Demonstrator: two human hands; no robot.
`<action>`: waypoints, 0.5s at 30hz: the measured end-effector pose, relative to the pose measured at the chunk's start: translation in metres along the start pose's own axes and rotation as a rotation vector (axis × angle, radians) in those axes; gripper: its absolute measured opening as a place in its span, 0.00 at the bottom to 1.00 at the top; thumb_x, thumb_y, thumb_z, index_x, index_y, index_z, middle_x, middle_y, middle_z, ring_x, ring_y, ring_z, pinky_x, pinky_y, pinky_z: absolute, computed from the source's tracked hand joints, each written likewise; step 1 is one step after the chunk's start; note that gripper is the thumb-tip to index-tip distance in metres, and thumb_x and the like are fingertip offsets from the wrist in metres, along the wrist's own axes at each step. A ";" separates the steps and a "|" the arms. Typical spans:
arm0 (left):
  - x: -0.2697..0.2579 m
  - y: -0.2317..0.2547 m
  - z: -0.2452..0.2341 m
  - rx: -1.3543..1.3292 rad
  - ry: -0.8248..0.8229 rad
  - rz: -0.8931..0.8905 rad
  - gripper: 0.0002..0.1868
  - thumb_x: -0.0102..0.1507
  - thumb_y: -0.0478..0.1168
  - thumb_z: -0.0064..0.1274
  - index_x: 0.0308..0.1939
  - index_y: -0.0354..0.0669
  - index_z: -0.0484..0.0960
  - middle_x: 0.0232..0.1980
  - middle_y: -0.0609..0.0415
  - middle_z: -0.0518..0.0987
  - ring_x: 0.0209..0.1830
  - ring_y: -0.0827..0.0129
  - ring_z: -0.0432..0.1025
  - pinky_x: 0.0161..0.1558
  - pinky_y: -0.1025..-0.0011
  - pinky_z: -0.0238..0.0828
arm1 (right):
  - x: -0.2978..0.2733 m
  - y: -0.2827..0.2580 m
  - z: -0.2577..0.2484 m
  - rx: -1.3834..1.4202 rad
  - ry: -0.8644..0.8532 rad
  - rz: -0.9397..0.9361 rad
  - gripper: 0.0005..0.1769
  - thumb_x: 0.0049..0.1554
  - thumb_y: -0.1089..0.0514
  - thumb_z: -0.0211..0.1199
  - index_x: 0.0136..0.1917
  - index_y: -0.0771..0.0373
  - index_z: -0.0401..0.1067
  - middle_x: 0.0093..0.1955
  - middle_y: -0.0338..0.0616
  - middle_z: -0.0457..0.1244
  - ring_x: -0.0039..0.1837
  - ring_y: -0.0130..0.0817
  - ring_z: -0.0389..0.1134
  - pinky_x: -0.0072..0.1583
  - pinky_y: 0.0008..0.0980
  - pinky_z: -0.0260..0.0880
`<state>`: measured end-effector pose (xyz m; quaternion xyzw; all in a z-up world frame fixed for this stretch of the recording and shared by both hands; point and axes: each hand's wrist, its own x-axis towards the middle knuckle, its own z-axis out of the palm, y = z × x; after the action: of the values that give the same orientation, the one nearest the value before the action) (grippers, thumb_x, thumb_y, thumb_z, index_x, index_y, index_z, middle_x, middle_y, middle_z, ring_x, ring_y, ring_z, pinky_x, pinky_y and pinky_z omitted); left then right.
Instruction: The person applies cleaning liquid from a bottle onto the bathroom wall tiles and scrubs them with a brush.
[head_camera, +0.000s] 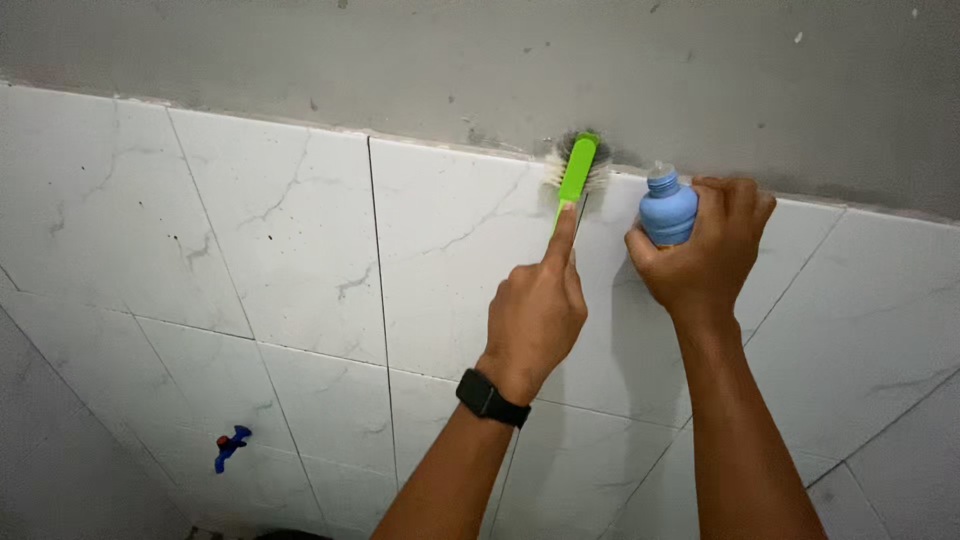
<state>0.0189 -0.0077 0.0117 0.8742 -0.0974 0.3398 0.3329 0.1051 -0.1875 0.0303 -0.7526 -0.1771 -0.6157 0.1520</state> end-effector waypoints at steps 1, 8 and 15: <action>-0.004 -0.002 0.003 0.029 0.058 0.041 0.33 0.67 0.35 0.45 0.77 0.43 0.57 0.16 0.45 0.74 0.12 0.57 0.68 0.17 0.60 0.67 | 0.000 0.000 0.002 0.000 0.000 0.003 0.27 0.47 0.53 0.75 0.55 0.64 0.68 0.58 0.46 0.57 0.64 0.48 0.55 0.58 0.46 0.66; -0.086 -0.035 0.036 -0.006 -0.136 -0.140 0.34 0.67 0.35 0.44 0.78 0.42 0.54 0.18 0.47 0.75 0.12 0.59 0.70 0.17 0.61 0.69 | -0.005 0.009 0.008 -0.090 -0.010 -0.031 0.32 0.45 0.52 0.75 0.60 0.65 0.69 0.59 0.47 0.56 0.62 0.44 0.55 0.58 0.46 0.66; -0.010 0.000 0.003 -0.022 0.083 0.027 0.30 0.69 0.37 0.46 0.76 0.46 0.61 0.19 0.45 0.77 0.16 0.56 0.73 0.20 0.59 0.70 | -0.003 0.006 0.006 -0.019 -0.012 0.025 0.35 0.43 0.51 0.75 0.61 0.65 0.69 0.61 0.48 0.56 0.63 0.47 0.55 0.57 0.46 0.66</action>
<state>0.0129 -0.0102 0.0037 0.8544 -0.0991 0.3790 0.3414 0.1123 -0.1906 0.0262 -0.7598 -0.1627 -0.6109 0.1515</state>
